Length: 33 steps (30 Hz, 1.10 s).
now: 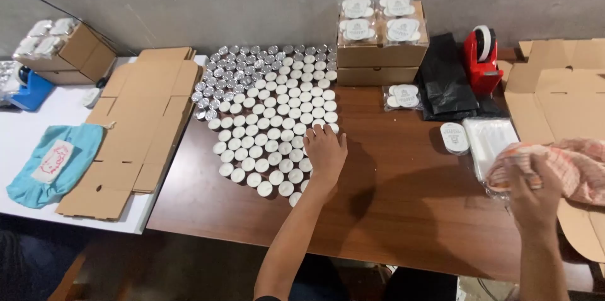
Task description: Cleaning individual tea light candles with a cloth and placing them into small plastic bags for packaging.
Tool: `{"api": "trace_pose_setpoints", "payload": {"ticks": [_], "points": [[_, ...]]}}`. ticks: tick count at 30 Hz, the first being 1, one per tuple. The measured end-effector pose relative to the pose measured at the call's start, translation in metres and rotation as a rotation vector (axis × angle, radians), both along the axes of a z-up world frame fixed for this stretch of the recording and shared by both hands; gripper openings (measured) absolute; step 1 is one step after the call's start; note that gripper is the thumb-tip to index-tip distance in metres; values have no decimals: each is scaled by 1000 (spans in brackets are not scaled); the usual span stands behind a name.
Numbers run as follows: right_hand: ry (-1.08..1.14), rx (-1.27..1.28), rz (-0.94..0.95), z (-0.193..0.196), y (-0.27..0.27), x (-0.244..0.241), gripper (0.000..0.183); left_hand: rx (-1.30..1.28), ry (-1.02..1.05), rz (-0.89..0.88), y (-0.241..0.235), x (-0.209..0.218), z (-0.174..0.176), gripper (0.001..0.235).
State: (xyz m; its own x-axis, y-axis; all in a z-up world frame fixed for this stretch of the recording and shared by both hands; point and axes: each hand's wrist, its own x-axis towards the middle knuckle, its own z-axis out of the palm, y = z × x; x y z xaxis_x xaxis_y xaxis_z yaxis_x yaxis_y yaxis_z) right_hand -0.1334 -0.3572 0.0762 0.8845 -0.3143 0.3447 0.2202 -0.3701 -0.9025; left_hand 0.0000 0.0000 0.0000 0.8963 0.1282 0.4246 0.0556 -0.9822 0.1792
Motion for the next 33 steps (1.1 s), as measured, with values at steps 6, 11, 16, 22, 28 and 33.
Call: {"api": "trace_pose_setpoints", "payload": {"ticks": [6,11,16,22,28,33], "points": [[23,-297,2,-24,6,31,15,48,110,45,-6,20,-3,38],[76,-279,125,-17,21,50,13,9,77,2,-1,22,-12,29],[-34,-228,72,-13,53,67,4,-25,119,-58,-6,4,18,36],[48,-196,180,-29,62,86,11,-53,93,-81,-13,-2,26,31],[152,232,220,-55,79,89,13,-616,6,-445,-45,-26,36,49],[223,493,240,-27,106,81,18,-996,90,-651,-76,-37,25,43]]}}
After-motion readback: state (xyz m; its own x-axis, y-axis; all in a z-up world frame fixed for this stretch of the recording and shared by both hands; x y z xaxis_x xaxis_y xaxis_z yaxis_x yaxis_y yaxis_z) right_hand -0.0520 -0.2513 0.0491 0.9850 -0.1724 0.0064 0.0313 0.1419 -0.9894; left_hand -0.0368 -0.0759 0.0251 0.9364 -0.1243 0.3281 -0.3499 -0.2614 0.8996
